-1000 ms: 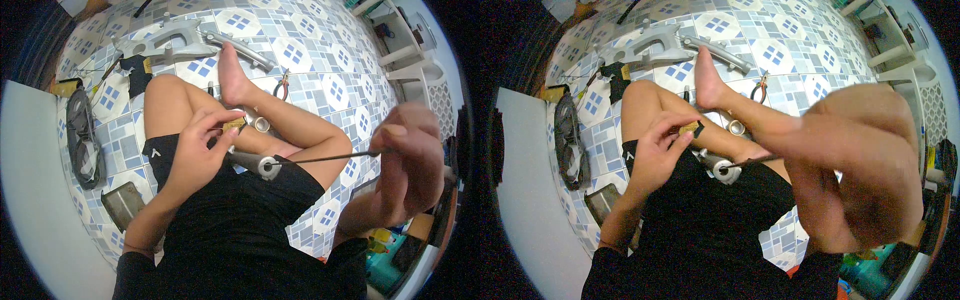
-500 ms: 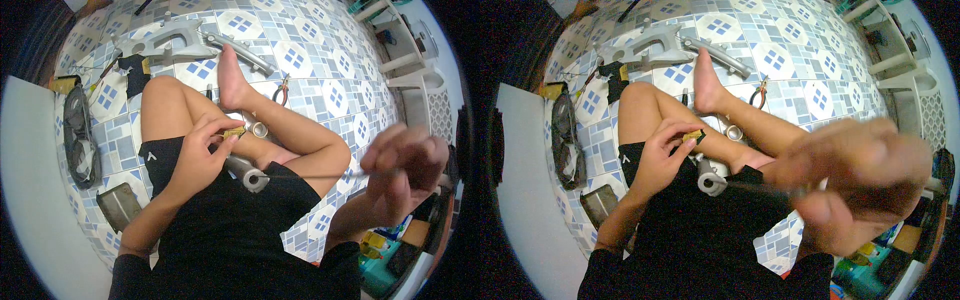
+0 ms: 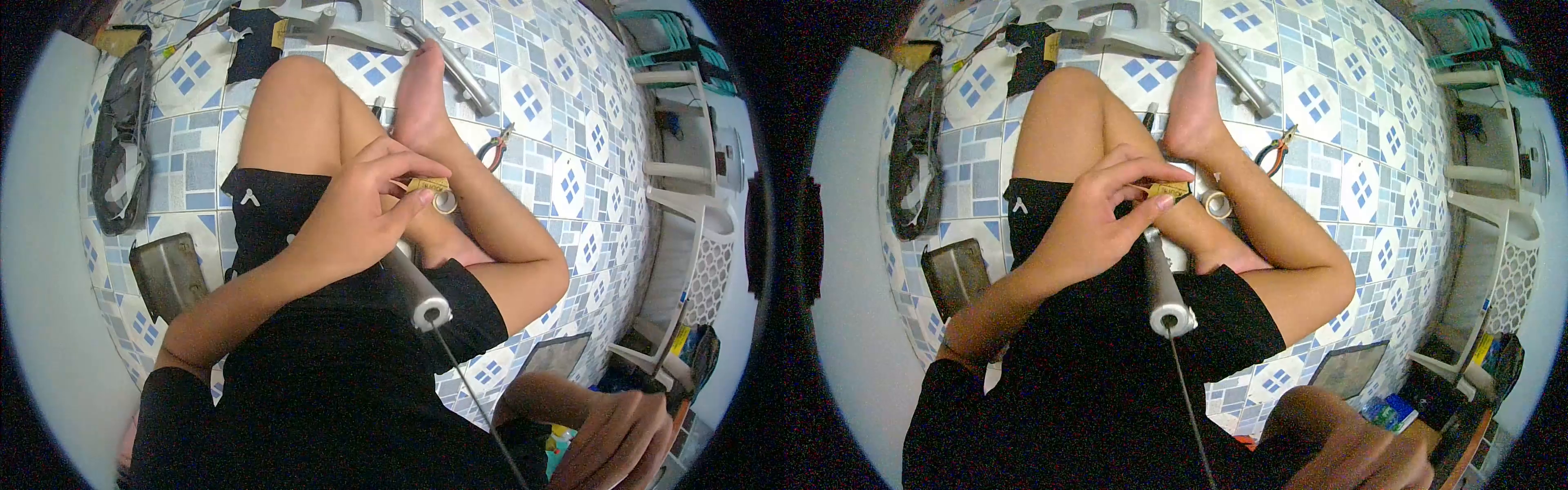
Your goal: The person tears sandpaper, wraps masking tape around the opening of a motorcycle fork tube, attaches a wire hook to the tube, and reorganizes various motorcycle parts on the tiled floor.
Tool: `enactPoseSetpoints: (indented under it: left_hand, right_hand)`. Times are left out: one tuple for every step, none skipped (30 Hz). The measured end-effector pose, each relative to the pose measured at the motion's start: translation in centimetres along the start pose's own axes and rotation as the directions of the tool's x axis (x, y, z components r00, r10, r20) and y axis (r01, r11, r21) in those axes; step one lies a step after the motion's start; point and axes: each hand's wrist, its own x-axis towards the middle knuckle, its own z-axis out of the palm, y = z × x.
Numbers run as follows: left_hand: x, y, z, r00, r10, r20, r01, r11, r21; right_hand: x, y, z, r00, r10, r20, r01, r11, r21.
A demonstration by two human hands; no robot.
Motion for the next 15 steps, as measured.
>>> enactPoseSetpoints:
  left_hand:
    - [0.1,-0.1,-0.1,1.000,0.006,0.001,-0.006,0.999,0.032]
    - [0.1,-0.1,-0.2,1.000,0.010,0.006,-0.011,0.998,0.065]
    - [0.0,-0.1,-0.3,1.000,0.005,0.008,-0.006,0.998,0.066]
    - [0.0,0.0,-0.3,1.000,-0.007,0.004,0.007,0.998,0.067]
    - [0.0,0.1,-0.4,1.000,-0.018,0.001,0.018,0.997,0.069]
    - [0.0,0.3,-0.5,1.000,-0.020,0.007,0.019,0.997,0.069]
    - [0.0,0.4,-0.6,1.000,-0.026,0.003,0.026,0.999,0.045]
    - [0.0,0.4,-0.8,0.999,-0.032,0.003,0.032,0.999,0.023]
    - [0.0,0.3,-0.8,0.999,-0.032,0.019,0.032,0.999,0.021]
    - [-0.1,0.3,-0.9,0.999,-0.030,0.010,0.030,0.999,0.026]
    - [-0.1,0.2,-0.9,1.000,-0.027,-0.002,0.027,0.999,0.031]
    - [-0.2,0.2,-0.9,1.000,-0.024,0.009,0.024,0.999,0.028]
    - [-0.2,0.2,-0.8,0.999,-0.045,0.013,0.044,0.998,0.040]
    - [-0.2,0.2,-0.6,0.998,-0.065,0.021,0.064,0.997,0.052]
    - [-0.3,0.0,-0.4,0.997,-0.063,0.050,0.060,0.997,0.047]
  right_hand:
    - [-0.3,0.7,0.7,0.997,-0.065,-0.048,0.063,0.997,-0.038]
    - [-0.5,1.4,1.3,0.987,-0.129,-0.095,0.121,0.989,-0.082]
    - [-0.3,2.0,1.3,0.983,-0.177,-0.055,0.174,0.983,-0.060]
    - [0.0,2.5,1.3,0.974,-0.226,-0.016,0.226,0.973,-0.038]
    - [0.2,2.9,1.2,0.961,-0.276,0.022,0.277,0.961,-0.016]
    - [0.4,3.1,1.1,0.943,-0.327,0.058,0.327,0.945,0.005]
    - [0.3,3.1,1.1,0.933,-0.354,0.070,0.354,0.935,0.009]
    - [0.2,3.1,1.1,0.921,-0.381,0.082,0.381,0.925,0.013]
    - [-0.2,2.6,0.8,0.926,-0.354,0.129,0.359,0.933,-0.018]
    - [-0.9,1.7,0.5,0.928,-0.339,0.152,0.349,0.936,-0.038]
    - [-1.6,0.7,0.1,0.930,-0.324,0.175,0.339,0.939,-0.059]
    - [-2.8,-1.0,-0.5,0.960,-0.233,0.155,0.250,0.963,-0.102]
    - [-4.3,-3.0,-1.0,0.981,-0.142,0.129,0.160,0.977,-0.144]
    - [-5.9,-5.1,-1.2,0.994,-0.051,0.095,0.068,0.980,-0.186]
    - [-7.5,-6.7,-0.9,0.998,0.039,0.045,-0.028,0.974,-0.226]
